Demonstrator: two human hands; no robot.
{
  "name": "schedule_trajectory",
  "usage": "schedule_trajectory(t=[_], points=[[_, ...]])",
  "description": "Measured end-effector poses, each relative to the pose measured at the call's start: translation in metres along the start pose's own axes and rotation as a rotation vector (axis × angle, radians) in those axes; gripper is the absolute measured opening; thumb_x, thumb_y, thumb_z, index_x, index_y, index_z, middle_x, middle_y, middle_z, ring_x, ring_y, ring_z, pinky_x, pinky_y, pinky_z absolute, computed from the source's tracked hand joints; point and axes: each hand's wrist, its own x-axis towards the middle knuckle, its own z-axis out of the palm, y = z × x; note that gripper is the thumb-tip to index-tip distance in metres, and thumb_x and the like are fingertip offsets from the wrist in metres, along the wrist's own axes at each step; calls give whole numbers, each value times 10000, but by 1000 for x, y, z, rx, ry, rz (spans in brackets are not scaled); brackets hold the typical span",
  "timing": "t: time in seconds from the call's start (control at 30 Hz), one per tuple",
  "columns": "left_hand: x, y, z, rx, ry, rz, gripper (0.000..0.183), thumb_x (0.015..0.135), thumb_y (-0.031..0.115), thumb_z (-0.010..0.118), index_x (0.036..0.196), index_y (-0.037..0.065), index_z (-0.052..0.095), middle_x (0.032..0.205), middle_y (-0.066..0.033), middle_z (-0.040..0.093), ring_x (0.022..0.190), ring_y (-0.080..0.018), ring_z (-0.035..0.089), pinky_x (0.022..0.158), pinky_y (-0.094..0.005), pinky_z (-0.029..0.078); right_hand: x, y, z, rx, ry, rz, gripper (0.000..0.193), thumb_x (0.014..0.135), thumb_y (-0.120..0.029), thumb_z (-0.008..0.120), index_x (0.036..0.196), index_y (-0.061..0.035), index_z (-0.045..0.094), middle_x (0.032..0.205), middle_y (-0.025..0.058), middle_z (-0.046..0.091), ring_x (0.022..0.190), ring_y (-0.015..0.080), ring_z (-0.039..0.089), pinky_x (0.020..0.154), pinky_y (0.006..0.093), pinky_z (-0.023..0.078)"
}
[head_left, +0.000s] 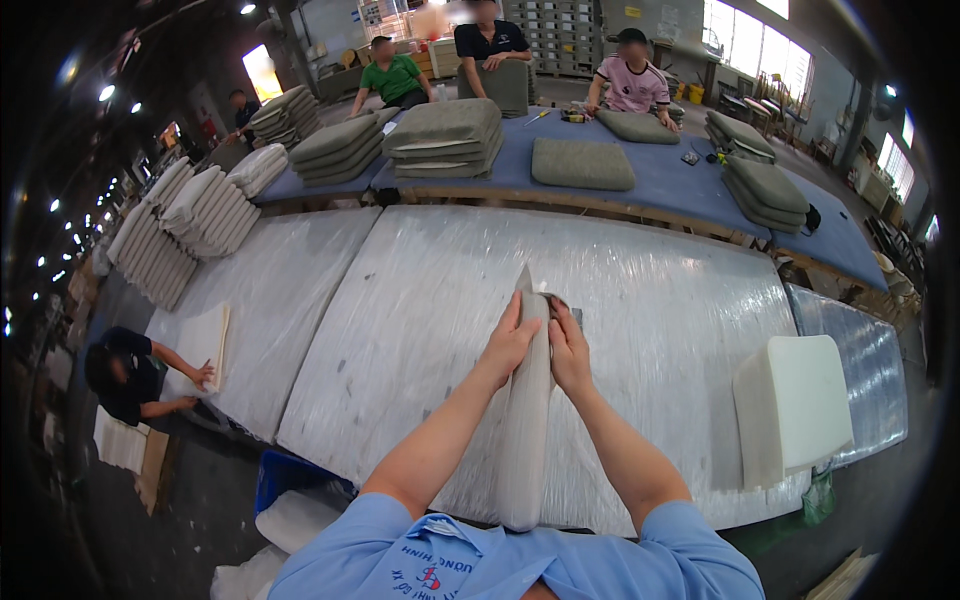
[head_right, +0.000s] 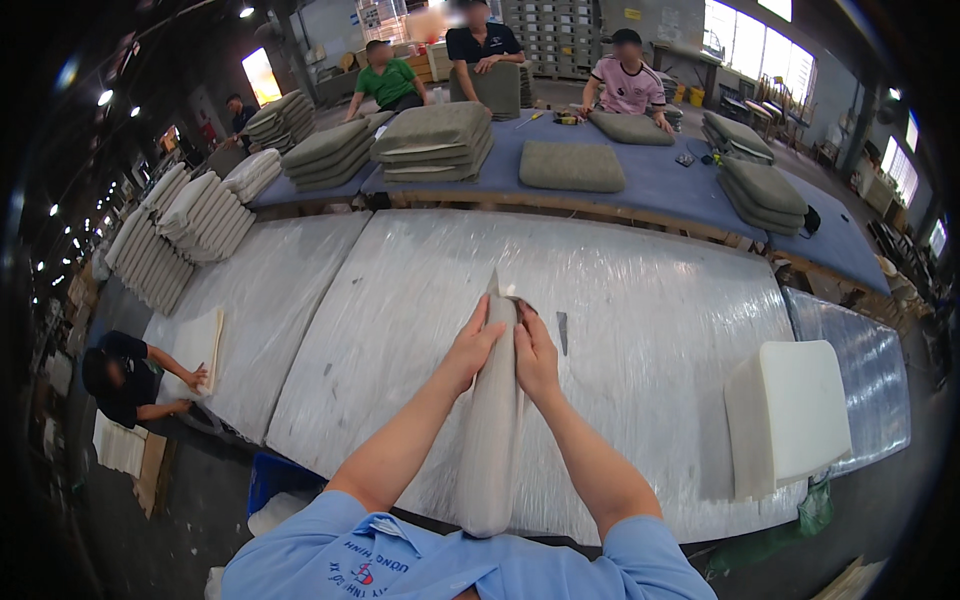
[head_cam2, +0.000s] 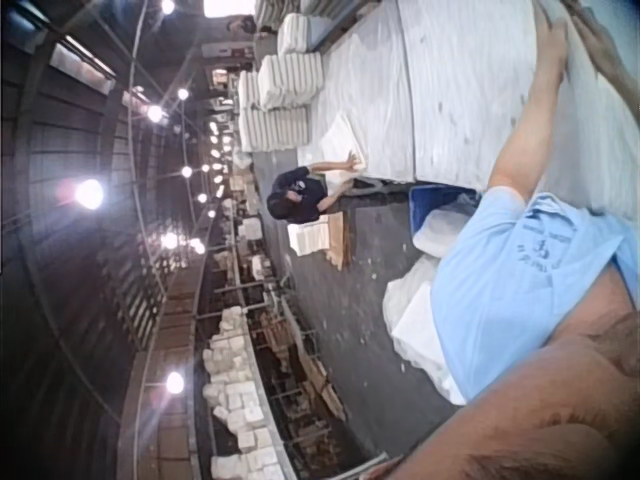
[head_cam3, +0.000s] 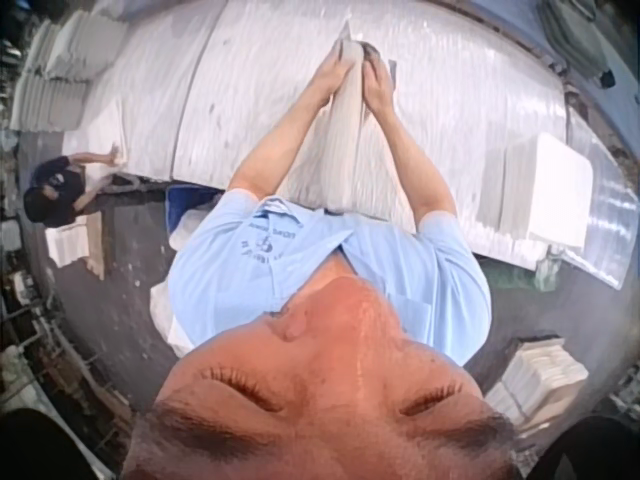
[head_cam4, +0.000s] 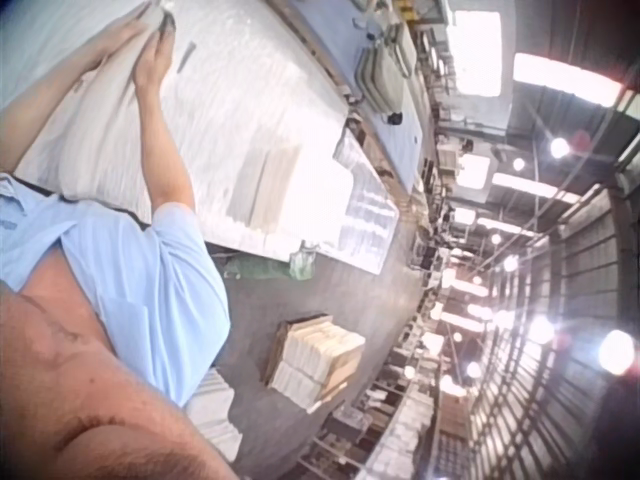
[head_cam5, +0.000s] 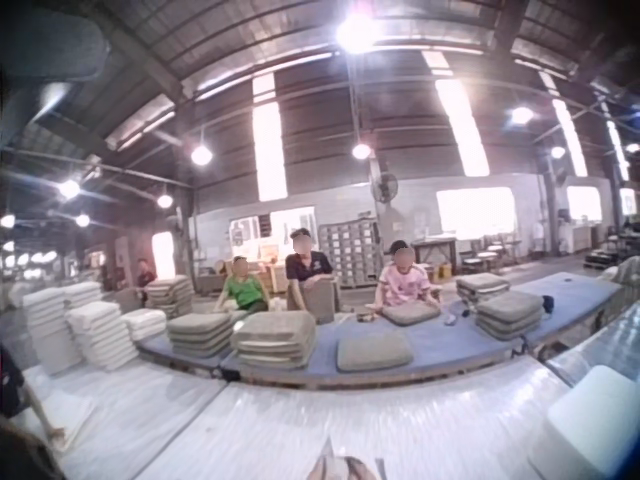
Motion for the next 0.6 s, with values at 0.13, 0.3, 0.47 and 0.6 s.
schedule_trajectory(t=[0.13, 0.3, 0.47, 0.6], points=[[20, 9, 5, -70, -53, -96, 902, 994, 250, 653, 1696, 34, 129, 1693, -200, 306, 1515, -292, 377, 1220, -364, 331, 31, 11, -4, -88, 221, 39, 422, 1030, -120, 624, 1440, -34, 576, 1411, 162, 587, 1263, 255, 592, 1057, 392, 493], [51, 6, 2, -54, -64, 22, 1015, 946, 301, 739, 1703, 60, 108, 1661, -187, 353, 1486, -290, 404, 1201, -392, 356, 69, 35, -27, -429, 301, -226, 260, 997, -145, 691, 1236, -43, 670, 1147, 113, 668, 1029, 196, 649, 899, 326, 529], [80, 7, -41, 28, -210, 61, 912, 895, 259, 831, 1637, 62, 339, 1438, -132, 574, 1300, -220, 538, 1100, -374, 435, 77, 38, -15, 90, 163, 88, 109, 1051, -145, 634, 1084, -44, 659, 895, 11, 644, 886, 106, 585, 834, 278, 482], [90, 8, -38, 48, -321, 10, 607, 911, 209, 824, 1444, 64, 574, 1148, -49, 687, 1093, -152, 608, 1004, -330, 471, 86, 38, -16, 51, 222, 91, 174, 1094, -182, 566, 1009, -38, 616, 865, -7, 596, 835, 89, 518, 775, 284, 458]])
